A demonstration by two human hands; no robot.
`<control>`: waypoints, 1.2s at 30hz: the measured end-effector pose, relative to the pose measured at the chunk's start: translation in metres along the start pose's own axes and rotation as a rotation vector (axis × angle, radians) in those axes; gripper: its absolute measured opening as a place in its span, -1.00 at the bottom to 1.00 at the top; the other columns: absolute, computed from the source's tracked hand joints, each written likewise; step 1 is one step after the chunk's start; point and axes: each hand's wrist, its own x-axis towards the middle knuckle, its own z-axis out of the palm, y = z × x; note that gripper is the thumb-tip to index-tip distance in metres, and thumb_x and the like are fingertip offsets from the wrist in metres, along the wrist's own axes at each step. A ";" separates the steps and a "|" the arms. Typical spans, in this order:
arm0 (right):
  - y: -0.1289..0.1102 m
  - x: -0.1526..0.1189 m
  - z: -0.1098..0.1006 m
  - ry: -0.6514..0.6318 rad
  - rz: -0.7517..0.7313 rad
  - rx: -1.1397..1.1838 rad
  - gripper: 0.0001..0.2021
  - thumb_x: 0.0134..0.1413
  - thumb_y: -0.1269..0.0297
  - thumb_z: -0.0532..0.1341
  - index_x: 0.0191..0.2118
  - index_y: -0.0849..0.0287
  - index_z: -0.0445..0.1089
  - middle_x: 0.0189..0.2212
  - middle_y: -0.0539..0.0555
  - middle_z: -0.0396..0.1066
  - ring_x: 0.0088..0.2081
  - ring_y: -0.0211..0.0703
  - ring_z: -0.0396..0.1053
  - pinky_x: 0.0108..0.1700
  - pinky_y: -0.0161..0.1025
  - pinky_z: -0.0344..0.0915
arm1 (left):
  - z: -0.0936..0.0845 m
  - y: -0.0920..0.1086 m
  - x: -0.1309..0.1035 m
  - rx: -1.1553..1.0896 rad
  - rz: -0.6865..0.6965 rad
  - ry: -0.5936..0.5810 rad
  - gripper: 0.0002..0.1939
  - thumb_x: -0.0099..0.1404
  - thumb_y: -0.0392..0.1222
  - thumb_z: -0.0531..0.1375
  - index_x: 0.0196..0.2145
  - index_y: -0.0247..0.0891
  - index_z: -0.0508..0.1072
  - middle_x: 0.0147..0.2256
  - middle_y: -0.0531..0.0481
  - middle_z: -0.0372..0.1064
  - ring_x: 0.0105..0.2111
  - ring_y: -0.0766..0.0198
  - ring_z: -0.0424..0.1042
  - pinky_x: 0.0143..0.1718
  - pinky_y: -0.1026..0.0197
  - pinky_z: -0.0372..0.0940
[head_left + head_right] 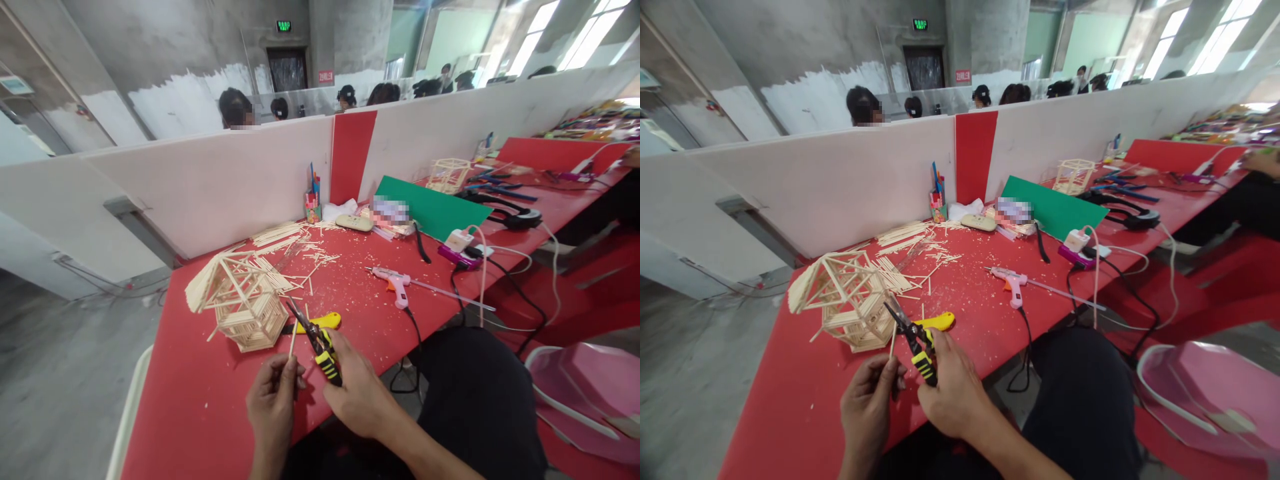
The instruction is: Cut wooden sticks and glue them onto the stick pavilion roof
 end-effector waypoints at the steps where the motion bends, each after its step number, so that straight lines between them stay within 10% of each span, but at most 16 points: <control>1: -0.001 0.000 -0.001 -0.004 -0.002 -0.005 -0.39 -0.23 0.55 0.06 0.07 0.17 0.14 -0.15 0.12 0.35 -0.13 -0.07 0.30 -0.05 -0.13 0.22 | -0.001 0.000 0.000 0.018 0.009 0.003 -0.78 0.10 -0.05 0.29 -0.46 -0.27 0.47 -0.63 0.04 0.40 -0.67 0.33 0.34 -0.65 0.34 0.28; 14: 0.001 0.001 -0.004 0.006 0.021 -0.013 -0.43 -0.25 0.57 0.05 0.01 0.16 0.18 -0.22 0.08 0.34 -0.21 -0.11 0.30 -0.13 -0.20 0.21 | -0.014 0.004 0.010 -0.046 -0.128 -0.046 -0.53 0.06 0.00 0.31 -0.11 -0.32 0.43 -0.32 -0.17 0.52 -0.48 0.12 0.51 -0.65 0.26 0.34; 22: 0.007 -0.005 -0.001 0.014 -0.052 -0.097 -0.40 -0.24 0.57 0.09 0.06 0.17 0.16 -0.15 0.13 0.33 -0.11 -0.05 0.29 -0.04 -0.13 0.20 | -0.005 0.029 0.019 0.337 0.372 0.072 -0.71 0.04 -0.16 0.32 -0.21 -0.16 0.56 -0.25 -0.12 0.52 -0.35 0.13 0.47 -0.26 0.14 0.39; 36: 0.003 -0.010 -0.009 -0.014 -0.052 -0.158 -0.33 -0.27 0.54 0.10 0.12 0.13 0.13 -0.02 0.17 0.28 0.03 0.02 0.22 0.10 -0.04 0.12 | 0.005 0.041 0.036 0.205 0.344 -0.179 -0.87 0.13 -0.20 0.24 -0.41 -0.16 0.62 -0.46 -0.04 0.51 -0.38 0.15 0.45 -0.31 0.20 0.33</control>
